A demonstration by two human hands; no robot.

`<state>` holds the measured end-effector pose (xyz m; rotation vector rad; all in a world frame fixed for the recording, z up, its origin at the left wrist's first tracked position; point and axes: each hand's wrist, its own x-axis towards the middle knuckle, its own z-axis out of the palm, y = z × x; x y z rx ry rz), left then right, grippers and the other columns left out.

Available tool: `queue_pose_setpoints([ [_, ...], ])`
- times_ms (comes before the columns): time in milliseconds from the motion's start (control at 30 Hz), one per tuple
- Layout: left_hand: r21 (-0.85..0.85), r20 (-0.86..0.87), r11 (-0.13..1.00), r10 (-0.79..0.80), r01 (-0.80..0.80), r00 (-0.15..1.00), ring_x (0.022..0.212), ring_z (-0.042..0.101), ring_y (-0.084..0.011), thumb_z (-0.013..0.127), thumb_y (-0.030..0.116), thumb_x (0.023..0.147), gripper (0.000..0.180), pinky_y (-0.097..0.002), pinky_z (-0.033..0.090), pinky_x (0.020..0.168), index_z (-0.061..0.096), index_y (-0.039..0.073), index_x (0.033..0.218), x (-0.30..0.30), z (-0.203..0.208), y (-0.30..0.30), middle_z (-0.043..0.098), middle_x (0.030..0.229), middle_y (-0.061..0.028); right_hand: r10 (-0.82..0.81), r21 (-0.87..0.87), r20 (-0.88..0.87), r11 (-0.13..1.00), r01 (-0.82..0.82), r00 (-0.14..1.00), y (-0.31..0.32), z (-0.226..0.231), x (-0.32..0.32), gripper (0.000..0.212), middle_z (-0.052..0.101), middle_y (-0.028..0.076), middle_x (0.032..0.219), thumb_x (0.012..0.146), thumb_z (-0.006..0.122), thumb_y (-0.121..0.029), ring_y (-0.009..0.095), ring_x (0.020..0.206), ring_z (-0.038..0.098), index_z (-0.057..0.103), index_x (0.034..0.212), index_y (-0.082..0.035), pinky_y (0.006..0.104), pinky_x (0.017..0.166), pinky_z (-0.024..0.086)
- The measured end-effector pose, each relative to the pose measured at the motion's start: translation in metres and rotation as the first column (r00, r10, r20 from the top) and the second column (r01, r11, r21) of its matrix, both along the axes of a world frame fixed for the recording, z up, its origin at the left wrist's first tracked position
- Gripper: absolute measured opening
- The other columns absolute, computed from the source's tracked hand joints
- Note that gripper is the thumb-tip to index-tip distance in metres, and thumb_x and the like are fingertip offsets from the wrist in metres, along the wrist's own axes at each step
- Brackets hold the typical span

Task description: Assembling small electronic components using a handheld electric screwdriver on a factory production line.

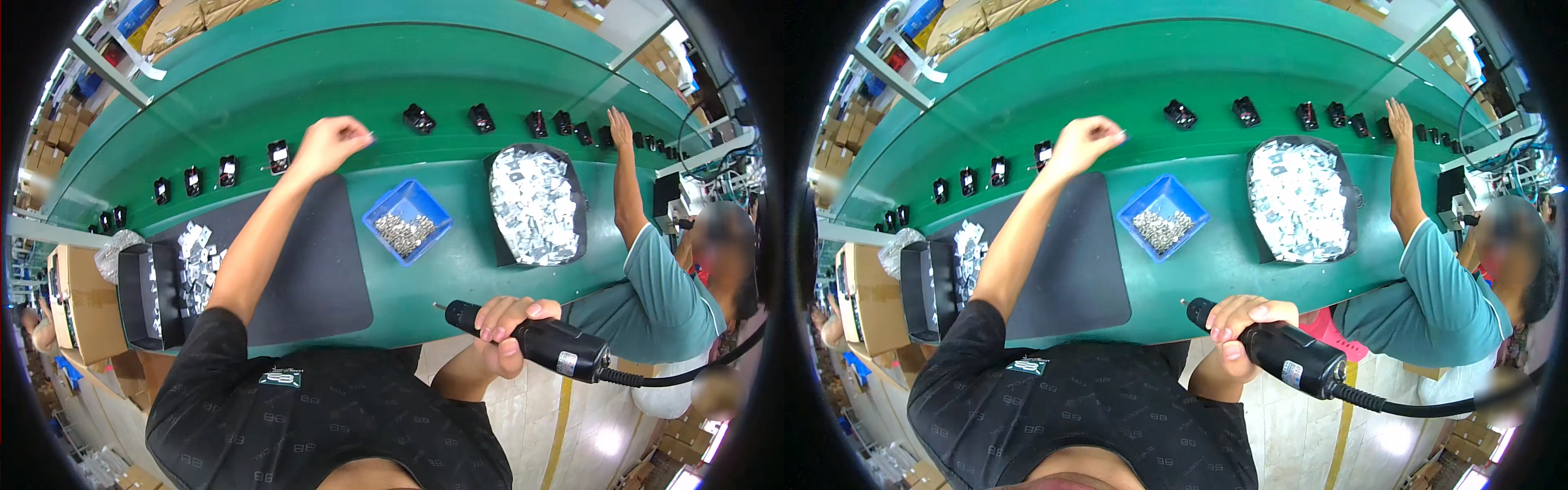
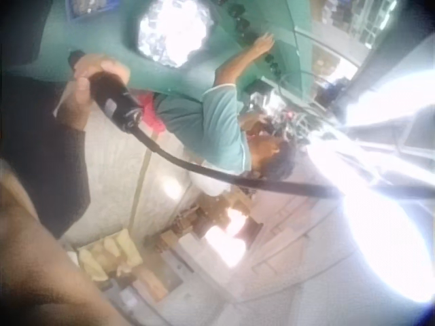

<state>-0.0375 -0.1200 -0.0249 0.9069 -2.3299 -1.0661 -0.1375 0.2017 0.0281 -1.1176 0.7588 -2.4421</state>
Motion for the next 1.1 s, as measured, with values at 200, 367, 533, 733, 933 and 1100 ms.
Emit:
queue_pose_setpoints([
  [200,0.033,0.004,0.985,0.167,-0.167,0.986,0.074,0.064,-0.0196,0.07,0.024,0.071,0.022,-0.0314,0.05,0.07,0.069,0.005,0.082,-0.107,-0.039,-0.032,0.067,0.079,-0.0104,-0.092,0.091,-0.031,0.991,0.094,0.995,0.009,-0.001,-0.002,0.04,0.049,0.003,0.062,0.074,0.064,-0.011,0.013,0.047,0.046,0.039,0.105,-0.004,0.0255,0.046,0.042],
  [367,0.014,0.098,0.958,0.285,-0.287,0.954,0.082,0.063,-0.0257,0.071,0.029,0.066,0.023,-0.0379,0.048,0.076,0.071,0.009,0.078,-0.125,-0.064,-0.033,0.067,0.082,-0.0095,-0.116,0.126,0.025,0.986,0.112,0.993,0.013,-0.003,-0.007,0.04,0.049,0.004,0.061,0.073,0.066,-0.007,0.014,0.05,0.049,0.04,0.102,-0.003,0.0276,0.049,0.045],
  [533,0.072,0.112,0.954,0.281,-0.29,0.953,0.075,0.062,-0.0202,0.073,0.026,0.068,0.024,-0.0326,0.047,0.07,0.069,0.005,0.078,-0.128,-0.079,-0.033,0.066,0.077,-0.0117,-0.128,0.152,-0.006,0.98,0.127,0.992,0.009,-0.003,-0.009,0.039,0.048,0.003,0.061,0.073,0.064,-0.009,0.013,0.049,0.047,0.039,0.102,-0.004,0.0267,0.048,0.043],
  [733,0.051,0.024,0.955,0.291,-0.292,0.956,0.08,0.062,-0.0211,0.076,0.022,0.065,0.03,-0.0336,0.048,0.072,0.062,0.006,0.085,-0.126,-0.085,-0.045,0.065,0.084,-0.0079,-0.116,0.16,-0.023,0.98,0.119,0.993,0.009,-0.004,-0.009,0.039,0.048,0.003,0.061,0.073,0.064,-0.009,0.013,0.048,0.046,0.039,0.102,-0.004,0.0268,0.048,0.043],
  [933,0.099,-0.011,0.99,0.098,-0.097,0.995,0.08,0.062,-0.0225,0.075,0.02,0.066,0.027,-0.0353,0.049,0.072,0.062,0.006,0.086,-0.124,-0.083,-0.053,0.064,0.085,-0.0093,-0.109,0.132,0.072,0.986,0.098,0.991,0.006,0.0,-0.004,0.038,0.05,0.003,0.06,0.072,0.067,-0.003,0.013,0.051,0.051,0.042,0.101,-0.003,0.0281,0.052,0.047],
  [1100,-0.229,0.085,0.973,0.051,-0.031,0.995,0.083,0.06,-0.0302,0.069,0.017,0.07,0.016,-0.0399,0.048,0.075,0.065,0.006,0.082,-0.122,-0.065,-0.031,0.062,0.089,-0.0135,-0.126,0.157,0.092,0.981,0.111,0.988,0.006,0.001,-0.003,0.038,0.05,0.003,0.06,0.072,0.066,-0.003,0.013,0.051,0.05,0.042,0.101,-0.002,0.0281,0.053,0.047],
])
